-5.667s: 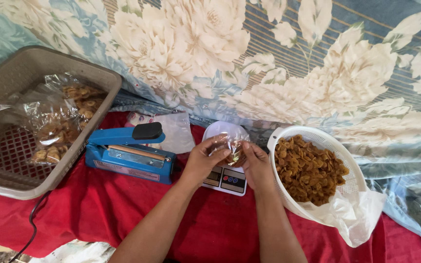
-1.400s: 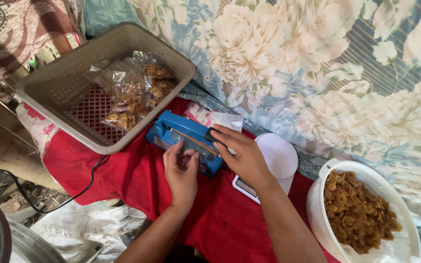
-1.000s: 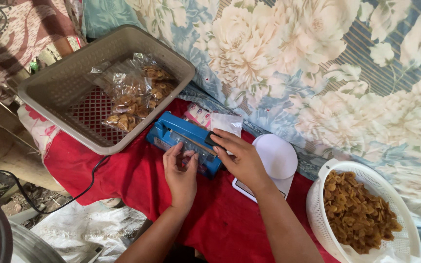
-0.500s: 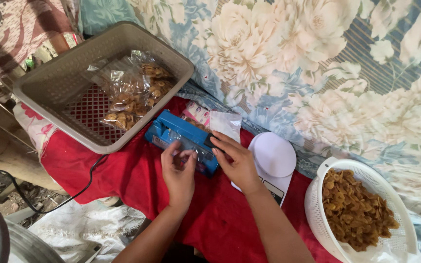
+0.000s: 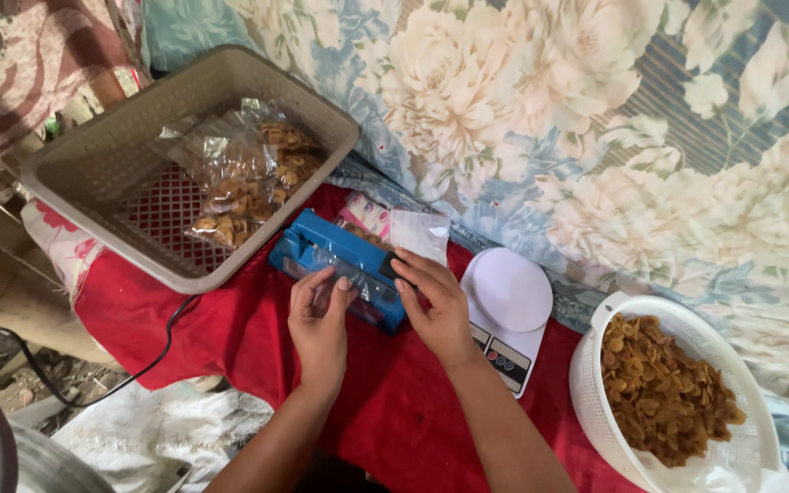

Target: The person weighs dried food items on a digital scale, places them into clear plastic bags, and seals the bags using a blue heat sealer. The sealed packages are then placed into a grey basket.

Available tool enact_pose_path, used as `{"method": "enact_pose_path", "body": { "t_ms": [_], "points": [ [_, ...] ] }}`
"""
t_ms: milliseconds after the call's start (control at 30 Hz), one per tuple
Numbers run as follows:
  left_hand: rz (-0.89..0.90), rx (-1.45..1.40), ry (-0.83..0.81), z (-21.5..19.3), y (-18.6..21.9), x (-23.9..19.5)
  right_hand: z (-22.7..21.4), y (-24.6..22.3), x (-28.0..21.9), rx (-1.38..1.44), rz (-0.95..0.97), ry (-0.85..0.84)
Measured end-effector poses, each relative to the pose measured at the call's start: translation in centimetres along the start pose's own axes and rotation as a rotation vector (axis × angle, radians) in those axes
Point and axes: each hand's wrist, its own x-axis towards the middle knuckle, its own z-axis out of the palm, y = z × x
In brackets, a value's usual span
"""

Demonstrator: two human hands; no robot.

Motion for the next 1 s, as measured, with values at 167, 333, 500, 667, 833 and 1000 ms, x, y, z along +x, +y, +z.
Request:
{"method": "enact_pose_path", "body": {
  "t_ms": [167, 333, 500, 667, 833, 1000],
  "points": [
    [0.045, 0.043, -0.032, 0.3, 0.0, 0.2, 0.2, -0.2, 0.0, -0.001, -0.006, 0.017],
    [0.052, 0.117, -0.051, 0.2, -0.3, 0.3, 0.4, 0.1, 0.0, -0.006, -0.009, 0.031],
    [0.041, 0.15, -0.045, 0.2, -0.2, 0.4, 0.5, 0.1, -0.1, -0.016, -0.023, 0.04],
    [-0.067, 0.061, -0.017, 0.6, -0.3, 0.7, 0.5, 0.3, -0.2, -0.013, -0.04, 0.04],
    [-0.074, 0.069, -0.016, 0.4, -0.2, 0.9, 0.6, 0.3, -0.2, -0.026, -0.032, 0.046],
    [-0.086, 0.045, -0.064, -0.1, -0.4, 1.1, 0.6, 0.0, -0.3, -0.04, -0.06, 0.051]
  ]
}}
